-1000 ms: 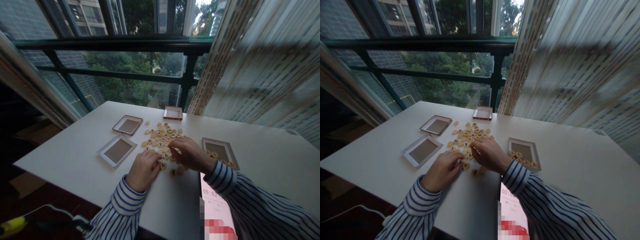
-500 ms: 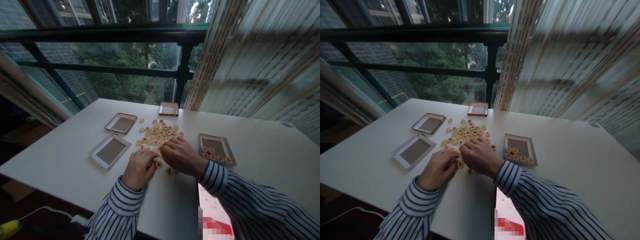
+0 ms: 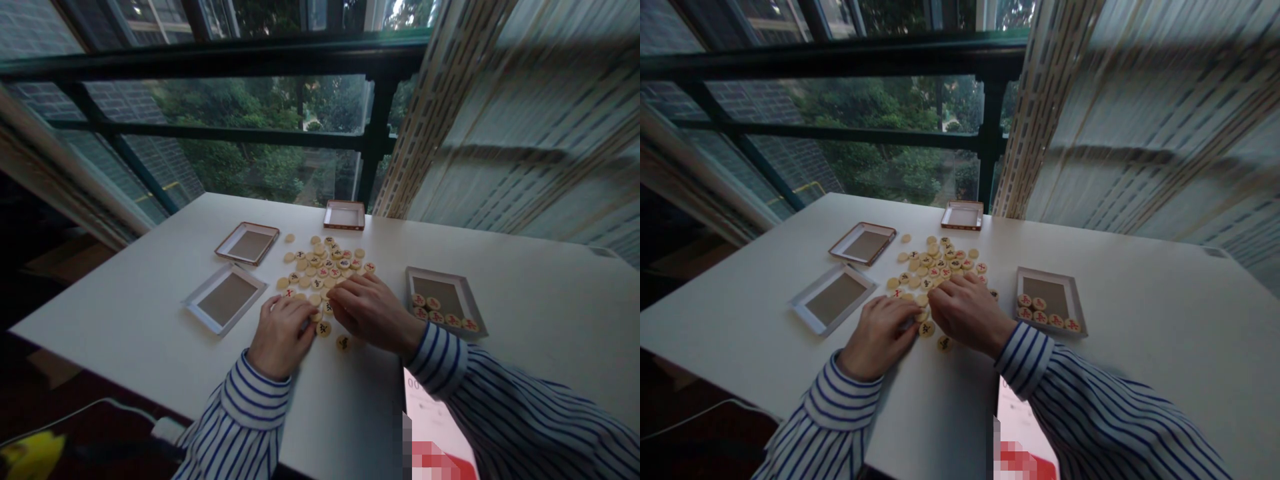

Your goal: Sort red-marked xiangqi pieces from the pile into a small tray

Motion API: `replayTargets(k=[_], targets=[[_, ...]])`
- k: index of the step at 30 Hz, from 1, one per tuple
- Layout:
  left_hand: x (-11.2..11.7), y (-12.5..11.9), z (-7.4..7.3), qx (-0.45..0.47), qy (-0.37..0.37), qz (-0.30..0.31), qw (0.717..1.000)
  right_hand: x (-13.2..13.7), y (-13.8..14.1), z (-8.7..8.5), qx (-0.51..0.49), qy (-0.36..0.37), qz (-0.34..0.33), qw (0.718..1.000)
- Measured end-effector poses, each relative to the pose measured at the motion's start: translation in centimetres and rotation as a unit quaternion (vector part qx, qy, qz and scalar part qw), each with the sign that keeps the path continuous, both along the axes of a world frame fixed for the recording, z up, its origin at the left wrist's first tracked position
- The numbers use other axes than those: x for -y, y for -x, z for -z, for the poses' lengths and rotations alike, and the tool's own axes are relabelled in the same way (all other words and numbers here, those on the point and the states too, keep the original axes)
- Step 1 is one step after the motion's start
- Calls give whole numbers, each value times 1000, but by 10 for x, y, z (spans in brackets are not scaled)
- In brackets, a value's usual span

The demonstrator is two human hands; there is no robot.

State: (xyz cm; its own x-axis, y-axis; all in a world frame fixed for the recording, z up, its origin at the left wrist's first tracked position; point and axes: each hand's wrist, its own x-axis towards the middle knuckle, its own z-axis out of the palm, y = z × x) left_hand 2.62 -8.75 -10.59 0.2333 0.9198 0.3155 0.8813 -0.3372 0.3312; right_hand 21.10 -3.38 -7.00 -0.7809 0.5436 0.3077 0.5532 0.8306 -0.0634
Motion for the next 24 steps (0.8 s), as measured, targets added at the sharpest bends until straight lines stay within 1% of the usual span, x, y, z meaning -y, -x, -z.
replayTargets(k=[7, 13, 17, 24], targets=[[-1, -1, 1, -15, 11, -5, 1000, -1, 0, 4, -4, -8, -1, 1000], [-2, -1, 0, -16, 12, -8, 1000, 0, 0, 3, -5, -4, 0, 1000], [-3, -1, 2, -5, -8, -8, 1000, -2, -1, 3, -15, -7, 4, 1000], [-2, 1, 4, 29, -64, -13, 997, -3, -2, 4, -29, -10, 8, 1000]])
